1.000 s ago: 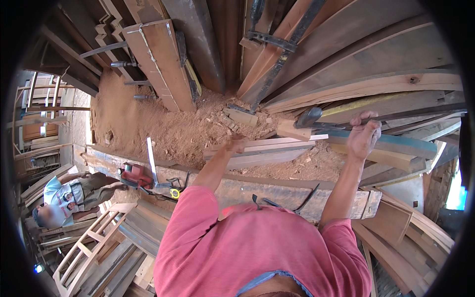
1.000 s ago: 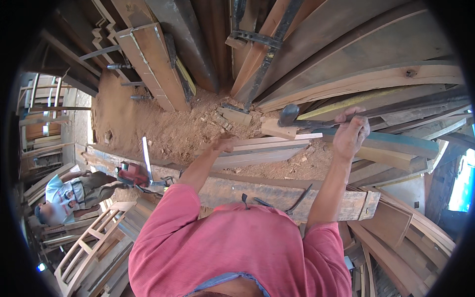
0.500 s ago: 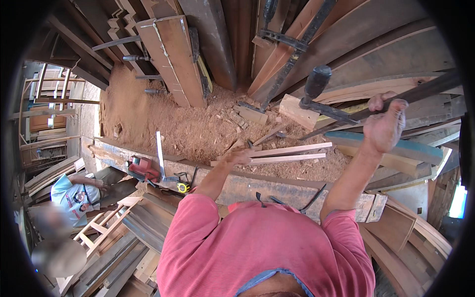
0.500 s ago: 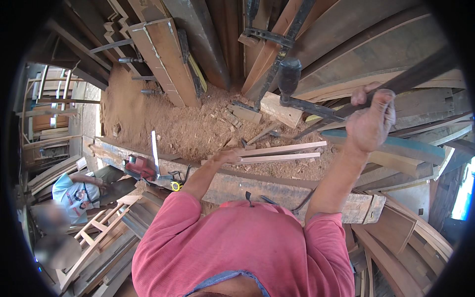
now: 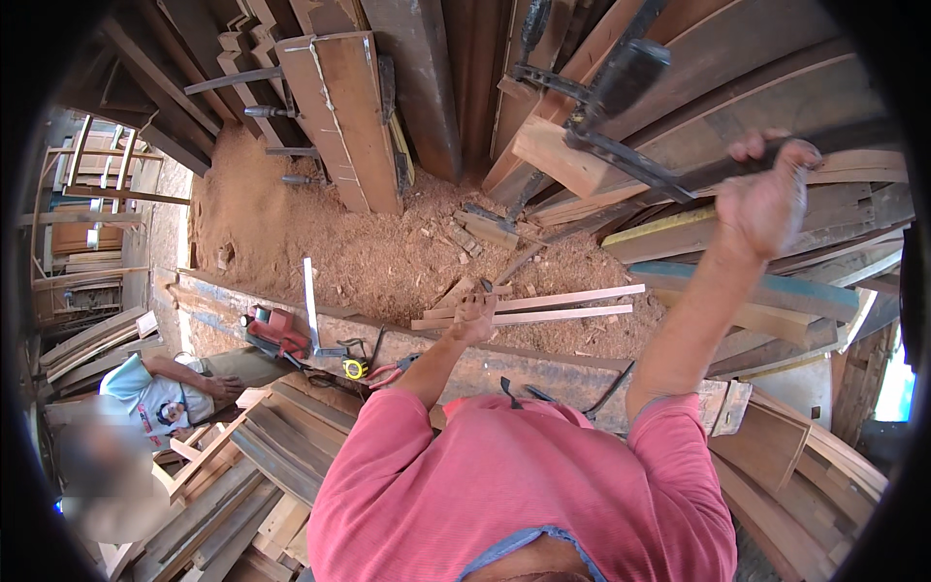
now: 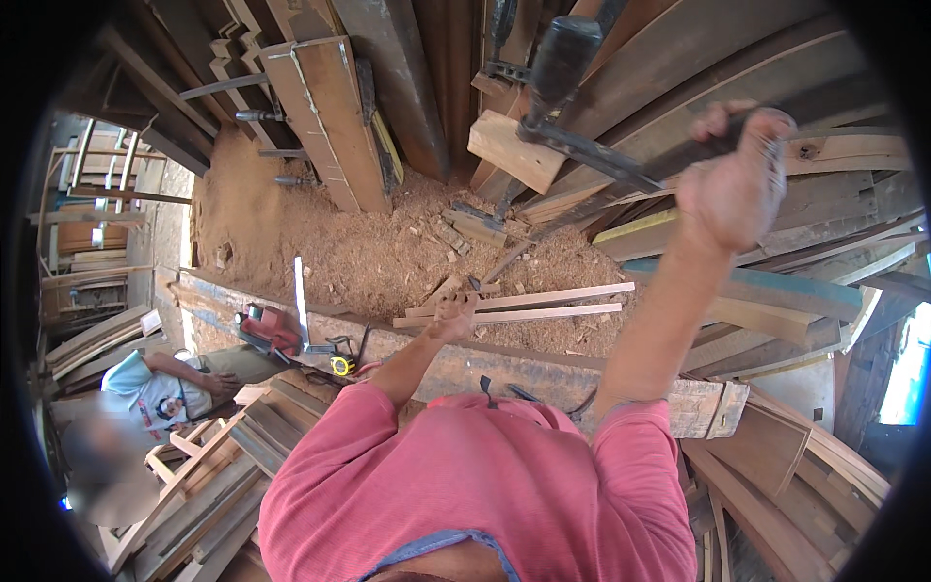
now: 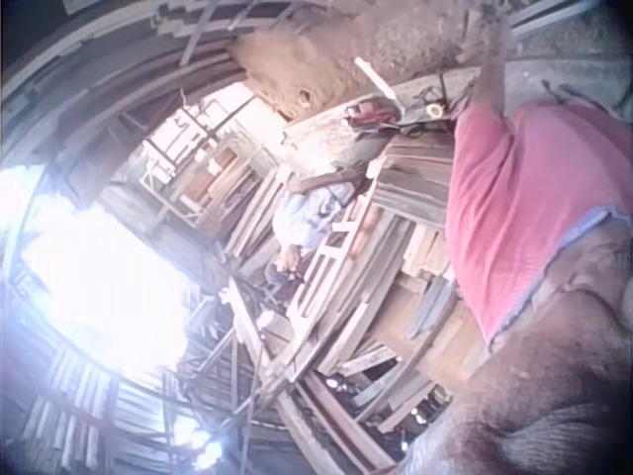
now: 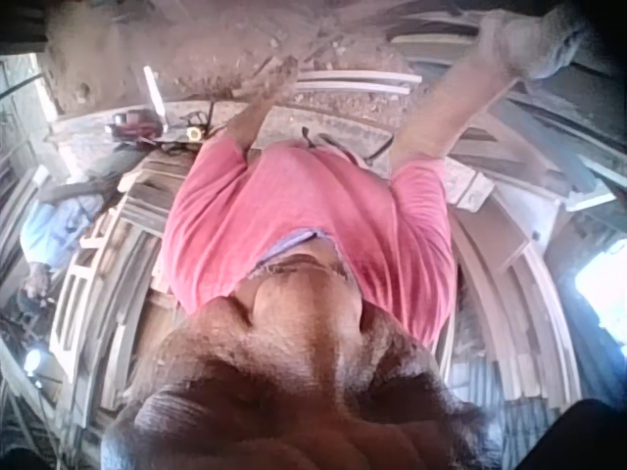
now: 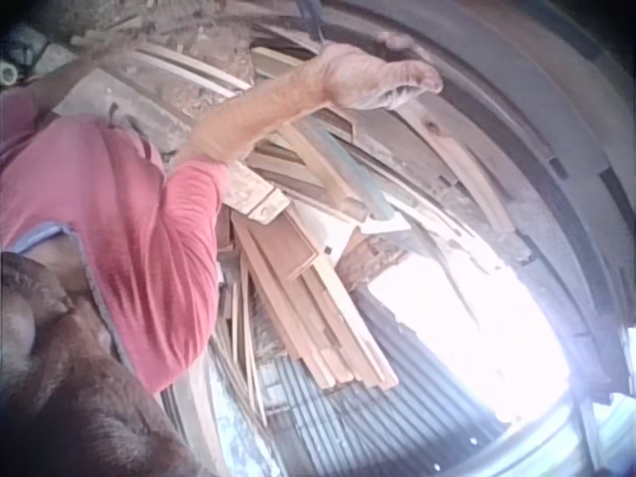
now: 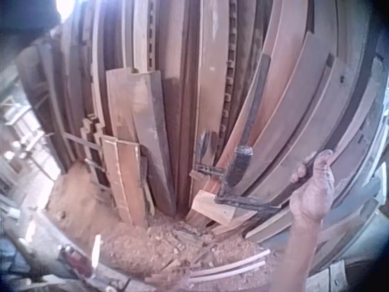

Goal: The person uses clamps and a hammer to align and secure pieces of wood together, then removes the clamps after positioning the boards.

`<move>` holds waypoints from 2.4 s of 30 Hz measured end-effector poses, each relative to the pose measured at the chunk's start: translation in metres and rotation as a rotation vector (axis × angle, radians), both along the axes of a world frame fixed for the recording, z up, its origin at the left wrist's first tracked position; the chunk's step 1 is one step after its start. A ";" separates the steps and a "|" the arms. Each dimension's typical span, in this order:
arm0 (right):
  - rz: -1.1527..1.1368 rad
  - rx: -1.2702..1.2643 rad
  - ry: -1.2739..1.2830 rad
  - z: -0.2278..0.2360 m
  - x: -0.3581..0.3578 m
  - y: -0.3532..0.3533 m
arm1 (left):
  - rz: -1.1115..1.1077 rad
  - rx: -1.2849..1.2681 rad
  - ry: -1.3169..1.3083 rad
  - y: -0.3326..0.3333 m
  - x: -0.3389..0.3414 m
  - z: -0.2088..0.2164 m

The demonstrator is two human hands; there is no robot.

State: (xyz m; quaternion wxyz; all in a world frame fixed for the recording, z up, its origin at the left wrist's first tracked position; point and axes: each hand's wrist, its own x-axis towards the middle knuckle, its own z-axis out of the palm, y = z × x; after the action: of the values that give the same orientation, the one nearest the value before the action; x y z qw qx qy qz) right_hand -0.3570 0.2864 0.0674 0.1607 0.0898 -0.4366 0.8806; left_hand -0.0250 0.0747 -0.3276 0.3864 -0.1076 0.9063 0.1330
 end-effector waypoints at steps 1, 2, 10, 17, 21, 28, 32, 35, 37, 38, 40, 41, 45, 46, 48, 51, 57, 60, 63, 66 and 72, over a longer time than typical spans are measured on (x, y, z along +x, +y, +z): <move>0.001 0.028 -0.029 -0.008 0.000 -0.015 | -0.009 0.007 -0.014 0.001 0.000 0.002; 0.002 0.055 -0.057 -0.025 -0.004 -0.027 | -0.018 0.013 -0.026 0.001 -0.003 0.008; -0.143 0.726 -0.137 -0.099 -0.079 -0.062 | 0.005 -0.037 -0.009 0.004 -0.008 0.007; 0.031 1.401 0.041 -0.112 -0.082 -0.028 | -0.008 -0.030 0.000 -0.003 -0.005 0.001; 0.211 1.360 -0.073 -0.182 -0.035 0.014 | -0.024 0.001 -0.023 -0.003 -0.020 0.021; 0.539 1.690 -0.414 -0.321 0.089 0.093 | -0.094 -0.102 0.188 -0.001 -0.017 0.027; 0.628 1.760 -0.600 -0.401 0.142 0.157 | -0.126 -0.094 0.065 -0.003 -0.036 0.047; -0.058 0.669 -0.948 -0.458 0.143 0.220 | -0.159 -0.103 0.057 -0.005 -0.047 0.043; -0.149 0.366 -0.826 -0.405 0.094 0.249 | -0.148 -0.140 0.090 -0.013 -0.034 0.022; -0.265 0.299 -0.850 -0.385 0.070 0.265 | -0.156 -0.144 0.072 -0.013 -0.040 0.022; -0.367 0.275 -0.876 -0.361 0.029 0.298 | -0.176 -0.153 0.023 -0.011 -0.050 0.027; -0.338 0.325 -0.886 -0.353 0.013 0.310 | -0.175 -0.163 0.034 -0.012 -0.047 0.023; -0.369 0.433 -0.936 -0.364 -0.020 0.342 | -0.135 -0.157 0.053 -0.016 -0.053 0.008; -0.337 0.341 -0.959 -0.365 -0.022 0.342 | -0.111 -0.151 0.036 -0.017 -0.051 0.008; -0.384 0.262 -1.017 -0.375 -0.026 0.349 | -0.104 -0.200 0.067 -0.017 -0.036 -0.005; -0.497 0.280 -1.079 -0.379 -0.043 0.356 | -0.052 -0.198 -0.040 -0.008 -0.056 0.006; -0.503 0.372 -0.576 -0.316 -0.095 0.325 | -0.012 -0.205 -0.096 -0.006 -0.051 0.005; -0.412 0.685 -0.414 -0.278 -0.118 0.288 | 0.006 -0.229 0.009 -0.012 -0.033 -0.019; -0.253 0.647 -0.373 -0.248 -0.114 0.246 | 0.012 -0.185 -0.041 -0.006 -0.050 -0.001; -0.142 0.800 -0.468 -0.269 -0.086 0.223 | 0.006 -0.207 0.015 -0.009 -0.043 -0.009; 0.508 1.822 -0.322 -0.373 0.067 0.158 | -0.008 -0.153 0.015 -0.004 -0.034 -0.009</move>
State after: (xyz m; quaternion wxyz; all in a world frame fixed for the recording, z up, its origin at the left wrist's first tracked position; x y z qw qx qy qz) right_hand -0.2898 0.4440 -0.3053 -0.2287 0.1500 -0.9380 0.2130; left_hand -0.0589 0.0710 -0.3366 0.3708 -0.1323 0.9171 0.0626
